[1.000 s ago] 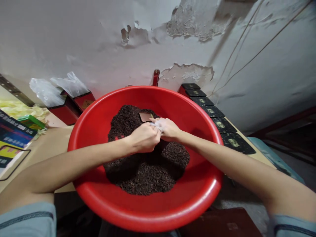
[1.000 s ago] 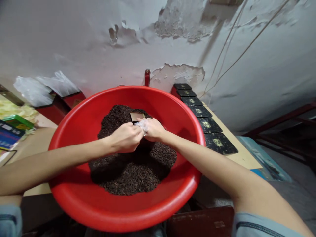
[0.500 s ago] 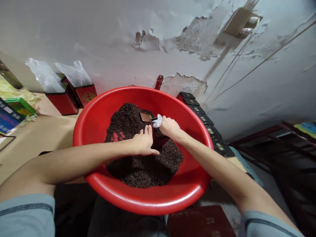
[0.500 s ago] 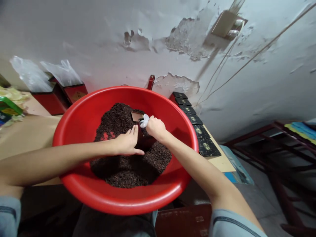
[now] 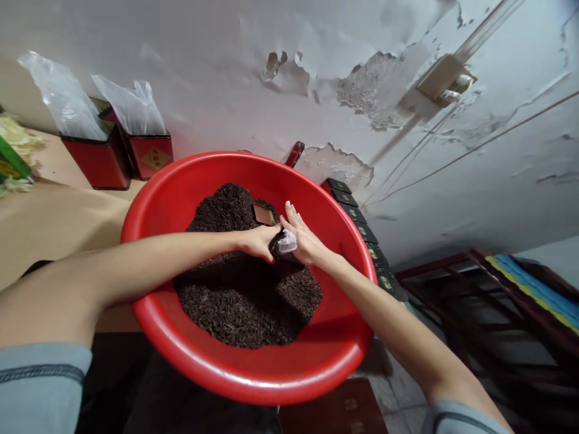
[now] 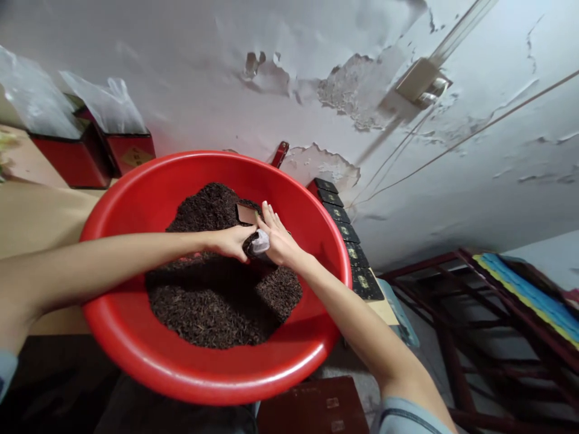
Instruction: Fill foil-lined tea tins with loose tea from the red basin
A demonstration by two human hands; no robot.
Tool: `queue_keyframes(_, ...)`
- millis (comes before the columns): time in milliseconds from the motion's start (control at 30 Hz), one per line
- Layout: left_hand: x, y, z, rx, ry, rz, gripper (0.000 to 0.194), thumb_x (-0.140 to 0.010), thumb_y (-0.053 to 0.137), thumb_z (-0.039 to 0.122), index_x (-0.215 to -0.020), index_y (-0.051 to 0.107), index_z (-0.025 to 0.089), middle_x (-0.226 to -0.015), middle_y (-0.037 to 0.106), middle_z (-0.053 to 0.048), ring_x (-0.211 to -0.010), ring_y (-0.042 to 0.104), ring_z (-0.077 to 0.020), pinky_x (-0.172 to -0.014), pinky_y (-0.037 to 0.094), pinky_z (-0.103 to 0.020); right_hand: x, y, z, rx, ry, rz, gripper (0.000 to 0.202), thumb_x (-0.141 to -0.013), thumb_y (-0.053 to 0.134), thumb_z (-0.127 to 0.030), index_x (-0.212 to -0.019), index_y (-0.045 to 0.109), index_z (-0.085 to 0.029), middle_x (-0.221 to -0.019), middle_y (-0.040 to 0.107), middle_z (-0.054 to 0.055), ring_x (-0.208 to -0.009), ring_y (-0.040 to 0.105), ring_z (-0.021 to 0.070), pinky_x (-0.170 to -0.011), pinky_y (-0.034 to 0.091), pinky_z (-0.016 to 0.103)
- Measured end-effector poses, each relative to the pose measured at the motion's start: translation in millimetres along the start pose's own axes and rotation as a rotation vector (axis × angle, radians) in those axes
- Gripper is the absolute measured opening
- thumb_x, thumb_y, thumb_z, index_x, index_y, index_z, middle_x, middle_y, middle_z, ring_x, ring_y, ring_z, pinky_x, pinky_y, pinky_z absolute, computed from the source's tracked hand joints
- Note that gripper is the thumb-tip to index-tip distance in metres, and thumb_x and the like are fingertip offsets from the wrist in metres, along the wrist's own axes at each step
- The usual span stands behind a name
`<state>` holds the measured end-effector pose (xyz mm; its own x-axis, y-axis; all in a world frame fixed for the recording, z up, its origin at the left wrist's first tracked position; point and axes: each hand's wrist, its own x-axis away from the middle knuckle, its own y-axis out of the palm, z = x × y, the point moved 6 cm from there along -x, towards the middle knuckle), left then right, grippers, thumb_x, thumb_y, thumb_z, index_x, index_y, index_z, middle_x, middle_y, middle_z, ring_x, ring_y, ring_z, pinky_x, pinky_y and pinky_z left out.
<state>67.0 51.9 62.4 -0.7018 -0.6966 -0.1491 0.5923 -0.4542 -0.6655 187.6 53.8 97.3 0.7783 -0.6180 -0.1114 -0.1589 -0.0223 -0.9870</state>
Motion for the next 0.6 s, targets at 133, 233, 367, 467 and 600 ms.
queue_keyframes(133,-1.0,-14.6,-2.6,-0.052,-0.014,-0.081,0.067,-0.065,0.084,0.026,-0.128,0.062,0.013,-0.131,0.069,-0.01,-0.12,0.063,-0.0315,-0.105,0.047,-0.037,7.3,-4.0,-11.1,-0.028,-0.311,-0.005,0.088,-0.093,0.049,-0.023,-0.164,-0.003,-0.027,-0.167,-0.018,0.004,-0.156,-0.011,0.0226,-0.126,0.012,0.057)
queue_keyframes(233,0.8,-14.5,-1.3,-0.055,0.003,-0.086,0.071,-0.065,0.087,0.026,-0.131,0.064,0.017,-0.135,0.067,-0.008,-0.132,0.055,-0.0303,-0.112,0.041,-0.036,7.0,-5.8,-20.1,-0.009,-0.419,-0.094,0.091,-0.09,0.052,-0.021,-0.164,-0.003,-0.02,-0.169,-0.009,0.01,-0.157,-0.006,0.0234,-0.126,0.011,0.056)
queue_keyframes(367,7.0,-9.3,10.2,-0.118,0.061,-0.057,0.062,-0.075,0.081,0.027,-0.134,0.062,0.019,-0.145,0.06,-0.01,-0.141,0.047,-0.0268,-0.116,0.037,-0.037,3.5,-5.1,-15.5,-0.029,-0.424,-0.248,0.073,-0.095,0.042,-0.023,-0.163,0.015,-0.02,-0.169,0.014,0.01,-0.155,0.018,0.021,-0.125,0.018,0.052)
queue_keyframes(467,10.7,-6.8,13.3,-0.273,-0.058,-0.085,0.025,-0.091,0.063,0.027,-0.111,0.073,0.015,-0.122,0.073,-0.013,-0.118,0.067,-0.0266,-0.104,0.048,-0.036,-3.9,-6.0,-3.3,-0.041,-0.292,-0.257,0.077,-0.087,0.05,-0.023,-0.16,0.026,-0.015,-0.159,0.041,0.013,-0.14,0.046,0.0248,-0.116,0.035,0.049)
queue_keyframes(600,11.4,-3.0,14.8,-0.337,-0.237,0.014,0.03,-0.094,0.059,0.031,-0.115,0.069,0.012,-0.118,0.073,-0.016,-0.108,0.071,-0.0295,-0.094,0.053,-0.038,-16.4,-9.2,12.4,0.142,0.161,-0.199,0.065,-0.084,0.047,-0.013,-0.149,0.045,-0.009,-0.137,0.064,0.014,-0.121,0.059,0.0264,-0.105,0.043,0.04)
